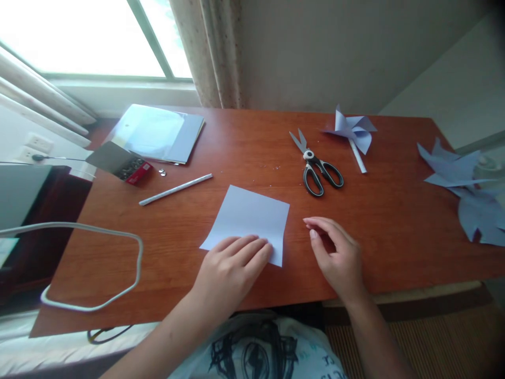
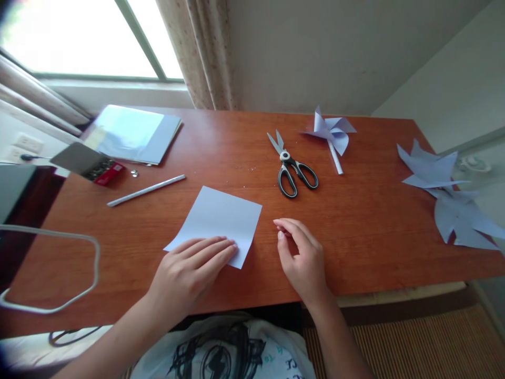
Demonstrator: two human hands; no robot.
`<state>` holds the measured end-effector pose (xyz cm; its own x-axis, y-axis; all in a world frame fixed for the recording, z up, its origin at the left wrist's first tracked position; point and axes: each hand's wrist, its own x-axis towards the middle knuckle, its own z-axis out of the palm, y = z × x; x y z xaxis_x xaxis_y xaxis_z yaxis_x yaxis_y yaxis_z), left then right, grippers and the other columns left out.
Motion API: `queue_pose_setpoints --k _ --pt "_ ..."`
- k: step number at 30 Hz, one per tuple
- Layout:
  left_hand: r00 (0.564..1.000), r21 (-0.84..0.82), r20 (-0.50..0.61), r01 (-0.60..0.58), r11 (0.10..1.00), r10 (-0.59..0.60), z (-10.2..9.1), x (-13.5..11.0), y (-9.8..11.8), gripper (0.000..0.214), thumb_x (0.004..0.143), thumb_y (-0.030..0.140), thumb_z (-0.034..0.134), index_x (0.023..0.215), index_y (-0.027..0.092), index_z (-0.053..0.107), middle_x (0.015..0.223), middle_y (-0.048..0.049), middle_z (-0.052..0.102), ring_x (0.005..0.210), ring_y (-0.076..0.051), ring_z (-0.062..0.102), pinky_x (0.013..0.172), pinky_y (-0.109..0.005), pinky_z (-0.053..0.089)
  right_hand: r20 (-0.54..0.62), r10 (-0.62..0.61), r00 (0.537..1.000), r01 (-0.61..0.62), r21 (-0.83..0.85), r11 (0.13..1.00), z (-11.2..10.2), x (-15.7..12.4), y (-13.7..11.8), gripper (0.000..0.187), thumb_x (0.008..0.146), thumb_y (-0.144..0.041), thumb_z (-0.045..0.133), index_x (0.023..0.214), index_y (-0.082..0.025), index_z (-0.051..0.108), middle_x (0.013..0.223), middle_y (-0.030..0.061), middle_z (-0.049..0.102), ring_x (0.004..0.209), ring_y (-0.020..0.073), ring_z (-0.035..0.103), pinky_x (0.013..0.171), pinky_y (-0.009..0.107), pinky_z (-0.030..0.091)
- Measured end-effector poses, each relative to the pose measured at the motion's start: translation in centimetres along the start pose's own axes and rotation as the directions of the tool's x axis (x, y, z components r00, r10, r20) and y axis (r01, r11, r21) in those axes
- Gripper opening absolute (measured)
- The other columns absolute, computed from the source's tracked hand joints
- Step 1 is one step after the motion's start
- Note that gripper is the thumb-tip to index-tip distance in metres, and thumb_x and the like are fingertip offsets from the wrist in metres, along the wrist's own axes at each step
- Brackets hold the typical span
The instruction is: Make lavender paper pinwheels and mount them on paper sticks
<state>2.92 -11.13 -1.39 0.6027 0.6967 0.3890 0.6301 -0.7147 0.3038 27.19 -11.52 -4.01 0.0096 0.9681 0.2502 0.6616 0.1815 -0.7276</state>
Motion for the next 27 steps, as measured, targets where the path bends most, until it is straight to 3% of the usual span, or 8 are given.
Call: queue_pose_setpoints --k 2,5,7,11,15,21,25,27 --pt "0.999 0.029 0.039 0.004 1.000 -0.005 -0.3 1.3 -0.2 0.024 0.102 0.015 0.046 0.105 0.016 0.069 0.101 -0.0057 0.078 0.092 -0.019 0.072 0.078 -0.031 0.052 -0.003 -0.001 1.000 0.001 -0.011 1.000 0.0 0.0 0.0 0.024 0.094 -0.016 0.056 0.112 -0.026 0.069 0.110 0.0062 0.073 0.100 0.0228 0.070 0.089 0.039 0.059" --pt "0.976 0.124 0.205 0.051 0.991 -0.075 -0.6 4.0 -0.9 0.016 0.098 0.014 0.053 0.099 0.018 0.069 0.093 -0.0046 0.076 0.084 -0.019 0.071 0.073 -0.032 0.050 -0.002 -0.008 1.000 0.008 -0.029 1.000 0.1 -0.2 0.2 0.023 0.095 -0.016 0.056 0.112 -0.025 0.069 0.110 0.0063 0.073 0.100 0.0229 0.070 0.089 0.040 0.059" --pt "0.972 0.176 0.209 0.067 0.982 -0.104 -0.8 5.8 -1.7 0.011 0.095 0.016 0.059 0.100 0.018 0.069 0.093 -0.0042 0.076 0.086 -0.021 0.071 0.073 -0.033 0.049 -0.004 -0.018 1.000 0.018 -0.045 0.999 0.1 -0.3 0.3 0.023 0.095 -0.016 0.056 0.112 -0.025 0.069 0.110 0.0064 0.073 0.100 0.0228 0.070 0.091 0.040 0.058" --pt "0.983 0.253 0.108 0.118 0.960 -0.149 -0.9 7.6 -2.6 0.012 0.096 0.014 0.057 0.098 0.017 0.068 0.094 -0.0050 0.076 0.092 -0.022 0.071 0.075 -0.033 0.047 -0.002 -0.028 1.000 0.028 -0.060 0.998 0.0 -0.3 0.3 0.023 0.095 -0.017 0.055 0.113 -0.024 0.069 0.110 0.0066 0.073 0.101 0.0229 0.070 0.092 0.041 0.057" --pt "0.995 0.213 0.055 0.064 0.975 -0.077 -1.2 6.5 -1.2 0.019 0.100 0.014 0.049 0.102 0.018 0.068 0.095 -0.0052 0.076 0.093 -0.020 0.070 0.076 -0.031 0.048 -0.002 -0.029 1.000 0.029 -0.070 0.997 0.0 -0.2 0.3 0.022 0.095 -0.018 0.055 0.112 -0.025 0.069 0.110 0.0068 0.074 0.102 0.0236 0.070 0.092 0.041 0.057" --pt "0.999 0.065 -0.030 -0.010 0.998 0.012 -0.9 3.0 0.5 0.030 0.103 0.015 0.040 0.103 0.016 0.069 0.100 -0.0051 0.078 0.091 -0.018 0.073 0.076 -0.031 0.051 0.006 -0.049 0.999 0.049 -0.043 0.998 -0.1 -0.1 0.2 0.026 0.093 -0.013 0.057 0.114 -0.025 0.068 0.111 0.0071 0.072 0.103 0.0233 0.068 0.092 0.041 0.057" --pt "0.999 -0.121 -0.033 -0.033 0.992 0.030 0.2 0.7 -0.4 0.025 0.101 0.017 0.046 0.112 0.018 0.069 0.110 -0.0046 0.079 0.103 -0.019 0.073 0.085 -0.032 0.055 0.064 -0.184 0.981 0.184 0.009 0.983 -0.3 -0.2 -0.4 0.035 0.089 -0.007 0.059 0.118 -0.025 0.065 0.115 0.0083 0.070 0.110 0.0256 0.064 0.097 0.047 0.054" --pt "1.000 -0.217 -0.019 0.013 0.976 -0.017 0.6 -0.1 -0.8 0.026 0.098 0.013 0.049 0.112 0.019 0.070 0.108 -0.0043 0.079 0.104 -0.019 0.074 0.087 -0.031 0.056 0.130 -0.270 0.954 0.268 0.032 0.963 -0.3 -0.5 -1.0 0.040 0.087 -0.004 0.059 0.121 -0.024 0.063 0.119 0.0092 0.069 0.116 0.0271 0.061 0.101 0.050 0.051"
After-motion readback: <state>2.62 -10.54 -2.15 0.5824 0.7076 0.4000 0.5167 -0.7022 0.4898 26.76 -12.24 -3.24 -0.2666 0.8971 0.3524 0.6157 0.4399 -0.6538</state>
